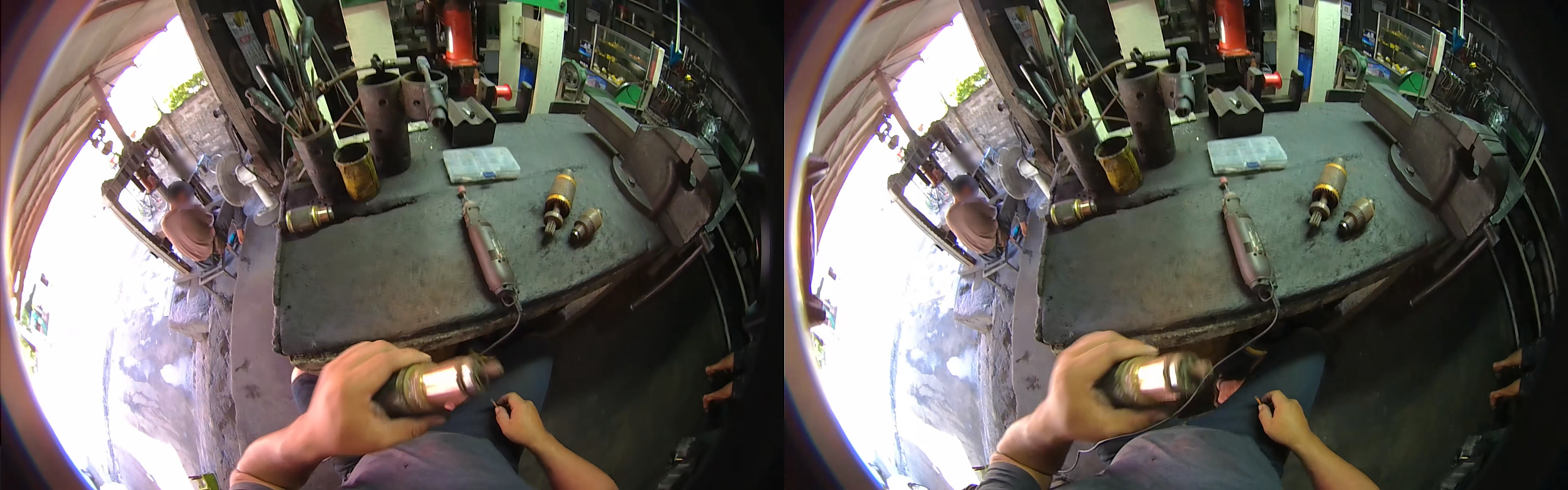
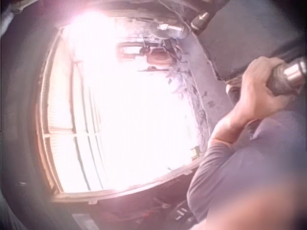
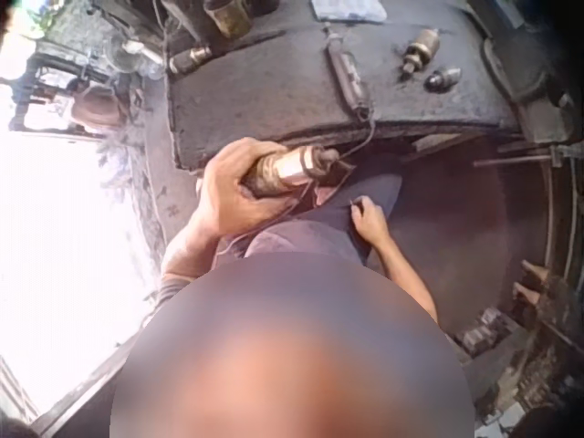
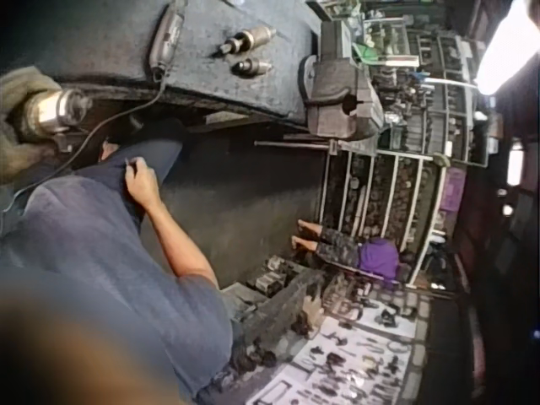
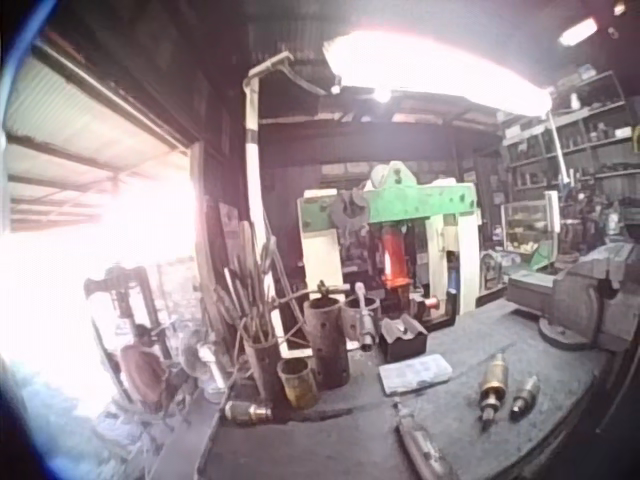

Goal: The person uses a handheld rotary tool to grind the surface of cylindrical metal parts on a workbench. They hold each part with one hand and apply the tool with the other, rotating the part to treat different areas. After finishing, they place the parts on the bench and briefly walk to a shelf.

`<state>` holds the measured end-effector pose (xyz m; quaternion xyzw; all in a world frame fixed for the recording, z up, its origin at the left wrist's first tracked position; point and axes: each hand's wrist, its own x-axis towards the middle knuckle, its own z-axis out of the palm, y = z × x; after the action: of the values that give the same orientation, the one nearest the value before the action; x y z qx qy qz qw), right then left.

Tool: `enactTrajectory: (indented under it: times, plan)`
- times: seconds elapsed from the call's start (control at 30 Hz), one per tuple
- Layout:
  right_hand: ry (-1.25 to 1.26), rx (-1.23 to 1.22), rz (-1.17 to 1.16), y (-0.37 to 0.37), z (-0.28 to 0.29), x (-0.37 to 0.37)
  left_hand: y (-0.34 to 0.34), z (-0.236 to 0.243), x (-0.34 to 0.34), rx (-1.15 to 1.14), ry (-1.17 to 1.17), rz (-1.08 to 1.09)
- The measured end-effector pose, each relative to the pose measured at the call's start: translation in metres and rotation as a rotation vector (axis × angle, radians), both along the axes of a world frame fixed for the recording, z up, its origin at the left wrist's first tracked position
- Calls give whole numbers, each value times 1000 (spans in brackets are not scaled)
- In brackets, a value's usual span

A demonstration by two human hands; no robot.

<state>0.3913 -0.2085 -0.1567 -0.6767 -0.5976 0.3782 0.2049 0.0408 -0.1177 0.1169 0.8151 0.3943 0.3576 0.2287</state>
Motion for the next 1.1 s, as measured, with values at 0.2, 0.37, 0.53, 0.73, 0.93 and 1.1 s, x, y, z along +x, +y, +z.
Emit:
enactTrajectory:
  times: [0.2,0.37,0.53,0.73,0.93,1.1]
  plan:
    - [175,352,31,34,81,-24,11,-70,15,-812,-375,96]
    - [272,386,92,65,158,-37,6,-97,16,-935,-618,-45]
    - [268,711,369,86,195,-60,3,-102,15,-1089,-773,-145]
    - [9,660,567,100,207,-63,-8,-117,19,-1126,-794,-154]
    - [152,607,33,104,201,-36,-11,-135,6,-1310,-1020,-248]
    - [140,537,366,71,131,-23,-2,-131,-4,-1314,-1110,-211]
